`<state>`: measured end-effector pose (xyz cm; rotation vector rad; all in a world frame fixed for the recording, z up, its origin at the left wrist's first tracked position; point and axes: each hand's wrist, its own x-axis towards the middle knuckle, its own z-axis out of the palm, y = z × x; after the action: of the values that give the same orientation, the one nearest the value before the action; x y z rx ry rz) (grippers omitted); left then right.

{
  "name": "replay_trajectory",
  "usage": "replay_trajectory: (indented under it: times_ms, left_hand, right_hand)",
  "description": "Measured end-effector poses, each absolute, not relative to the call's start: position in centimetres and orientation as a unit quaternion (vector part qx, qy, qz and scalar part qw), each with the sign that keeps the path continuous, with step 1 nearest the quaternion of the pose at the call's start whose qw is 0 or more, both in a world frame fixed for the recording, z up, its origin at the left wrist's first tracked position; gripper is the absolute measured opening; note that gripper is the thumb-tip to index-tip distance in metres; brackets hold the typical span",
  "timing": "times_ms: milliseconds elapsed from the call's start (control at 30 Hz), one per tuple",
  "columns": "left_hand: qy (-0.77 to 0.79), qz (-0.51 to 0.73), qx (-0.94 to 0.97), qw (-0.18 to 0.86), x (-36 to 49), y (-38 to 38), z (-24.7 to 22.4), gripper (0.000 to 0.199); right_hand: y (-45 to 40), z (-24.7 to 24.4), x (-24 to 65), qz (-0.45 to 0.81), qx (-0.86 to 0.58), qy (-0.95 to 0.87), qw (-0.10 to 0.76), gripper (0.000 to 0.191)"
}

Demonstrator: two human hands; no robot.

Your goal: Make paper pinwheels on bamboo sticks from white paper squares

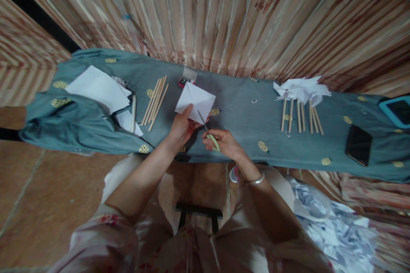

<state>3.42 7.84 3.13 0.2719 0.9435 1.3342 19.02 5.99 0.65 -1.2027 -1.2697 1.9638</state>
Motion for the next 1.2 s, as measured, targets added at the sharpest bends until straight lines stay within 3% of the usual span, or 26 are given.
replay_trajectory:
  times_ms: [1200]
  left_hand:
    - [0.423, 0.582, 0.12, 0.684, 3.94, 7.45, 2.66, 0.031]
  right_hand:
    - [6.05, 0.88, 18.86, 0.703, -0.448, -0.488, 0.258, 0.043]
